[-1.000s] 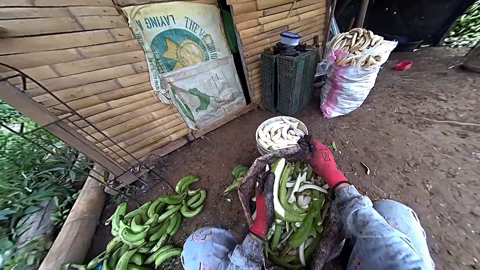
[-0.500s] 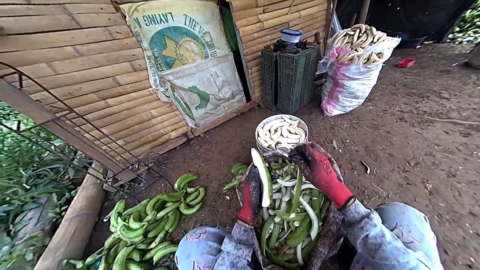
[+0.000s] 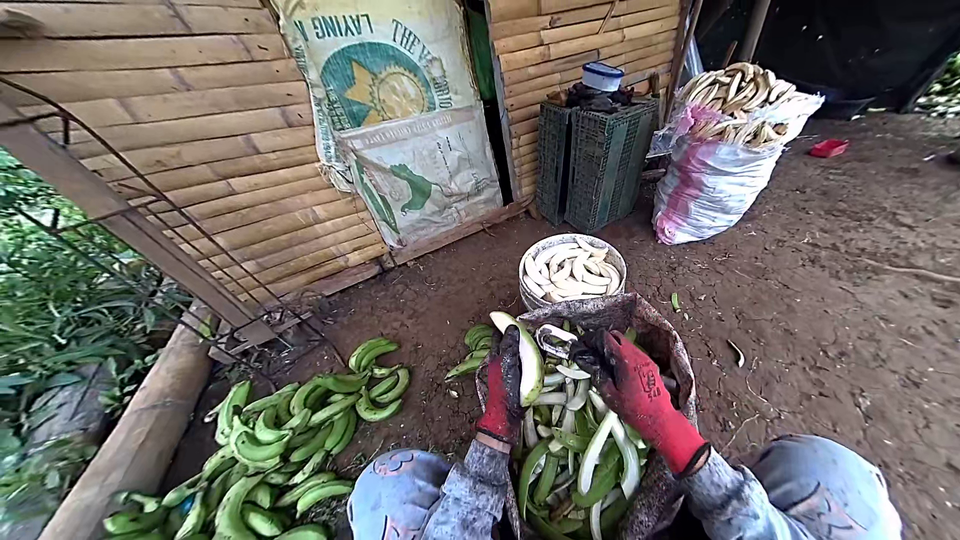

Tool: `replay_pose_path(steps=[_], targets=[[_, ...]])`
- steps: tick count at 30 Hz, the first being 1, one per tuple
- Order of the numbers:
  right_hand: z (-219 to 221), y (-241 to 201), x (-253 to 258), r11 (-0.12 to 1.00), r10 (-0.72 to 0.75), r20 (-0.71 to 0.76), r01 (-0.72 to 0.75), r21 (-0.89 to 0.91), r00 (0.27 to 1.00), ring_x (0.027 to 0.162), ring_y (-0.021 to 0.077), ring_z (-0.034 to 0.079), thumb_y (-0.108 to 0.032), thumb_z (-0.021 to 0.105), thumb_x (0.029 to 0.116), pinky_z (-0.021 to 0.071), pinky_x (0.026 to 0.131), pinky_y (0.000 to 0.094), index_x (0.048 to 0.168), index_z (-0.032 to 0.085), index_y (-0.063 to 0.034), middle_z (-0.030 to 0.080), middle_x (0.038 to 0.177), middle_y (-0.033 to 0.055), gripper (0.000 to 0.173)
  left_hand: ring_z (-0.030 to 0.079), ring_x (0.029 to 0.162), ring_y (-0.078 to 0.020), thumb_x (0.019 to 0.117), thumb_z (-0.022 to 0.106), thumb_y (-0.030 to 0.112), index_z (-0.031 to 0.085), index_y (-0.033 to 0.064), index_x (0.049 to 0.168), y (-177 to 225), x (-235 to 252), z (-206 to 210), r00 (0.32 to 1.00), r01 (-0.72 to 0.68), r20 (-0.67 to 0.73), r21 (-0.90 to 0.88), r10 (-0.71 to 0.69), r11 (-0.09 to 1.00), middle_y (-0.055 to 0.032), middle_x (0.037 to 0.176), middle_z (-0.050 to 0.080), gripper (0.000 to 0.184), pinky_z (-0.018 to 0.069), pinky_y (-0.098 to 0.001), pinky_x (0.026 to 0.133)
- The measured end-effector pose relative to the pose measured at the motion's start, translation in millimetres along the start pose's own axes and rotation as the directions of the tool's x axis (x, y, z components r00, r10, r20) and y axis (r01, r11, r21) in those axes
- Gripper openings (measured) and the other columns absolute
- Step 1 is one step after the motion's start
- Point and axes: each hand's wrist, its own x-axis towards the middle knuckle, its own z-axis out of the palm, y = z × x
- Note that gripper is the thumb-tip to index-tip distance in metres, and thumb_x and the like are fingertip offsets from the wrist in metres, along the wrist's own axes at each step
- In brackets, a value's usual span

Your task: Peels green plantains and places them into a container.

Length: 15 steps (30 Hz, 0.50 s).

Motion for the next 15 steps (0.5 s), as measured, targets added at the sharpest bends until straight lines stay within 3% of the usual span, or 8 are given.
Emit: replay_pose_path(steps=[3,7,10,12,15], targets=[[22,-24,-24,0.992,-0.122,0.056,0.124,-0.039,0.991,0.101,0.0424,0.069,-0.024,0.070,0.0880,0.0565,0.080,0.0549,0.124,0.069,-0.0043,0.069,0.112,0.0244,0.041,0.070,0.091,-0.0202,0.1135,0.027,0.029,0.035,-0.0010,0.145,7,5,10,0.975,-0.087,-0.217,-0.185,0.045,0.979,-0.0168,0.109,0.065,0.045,0.0602,-0.0361,0.082],[19,-39,-10,0.991,-0.011,0.143,0.030,-0.127,0.990,0.105,0.0458,0.067,-0.020,0.069,0.0892,0.0551,0.083,0.0563,0.130,0.065,-0.0056,0.066,0.118,0.0272,0.043,0.069,0.086,-0.0168,0.1132,0.020,0.029,0.046,0.0017,0.125,12,-3,10,0.982,-0.126,-0.174,-0.330,0.071,0.935,-0.0093,0.096,0.066,0.040,0.0601,-0.0328,0.079],[16,-36,2,0.989,0.063,0.156,-0.042,-0.140,0.986,0.110,0.0440,0.066,-0.018,0.064,0.0927,0.0538,0.088,0.0555,0.135,0.061,-0.0034,0.064,0.125,0.0265,0.045,0.069,0.086,-0.0180,0.1130,0.024,0.026,0.055,-0.0036,0.123,3,-6,5,0.988,-0.129,-0.105,-0.127,0.116,0.983,-0.0119,0.098,0.068,0.044,0.0599,-0.0347,0.080],[23,-24,1,0.981,-0.069,0.052,0.077,-0.179,0.996,0.107,0.0461,0.067,-0.017,0.068,0.0878,0.0553,0.083,0.0569,0.128,0.066,-0.0020,0.067,0.118,0.0275,0.043,0.068,0.091,-0.0185,0.1130,0.028,0.025,0.058,-0.0036,0.127,2,-2,-4,0.989,-0.086,-0.105,0.135,0.100,0.987,-0.0141,0.105,0.069,0.044,0.0578,-0.0361,0.084],[30,-13,2,0.961,-0.177,-0.011,0.170,-0.220,0.984,0.112,0.0512,0.064,-0.013,0.071,0.0836,0.0525,0.088,0.0619,0.125,0.070,-0.0049,0.067,0.117,0.0293,0.042,0.064,0.102,-0.0158,0.1123,0.029,0.018,0.053,-0.0066,0.135,2,-5,-7,0.995,-0.068,-0.050,0.335,0.090,0.940,-0.0171,0.118,0.064,0.041,0.0529,-0.0324,0.093]])
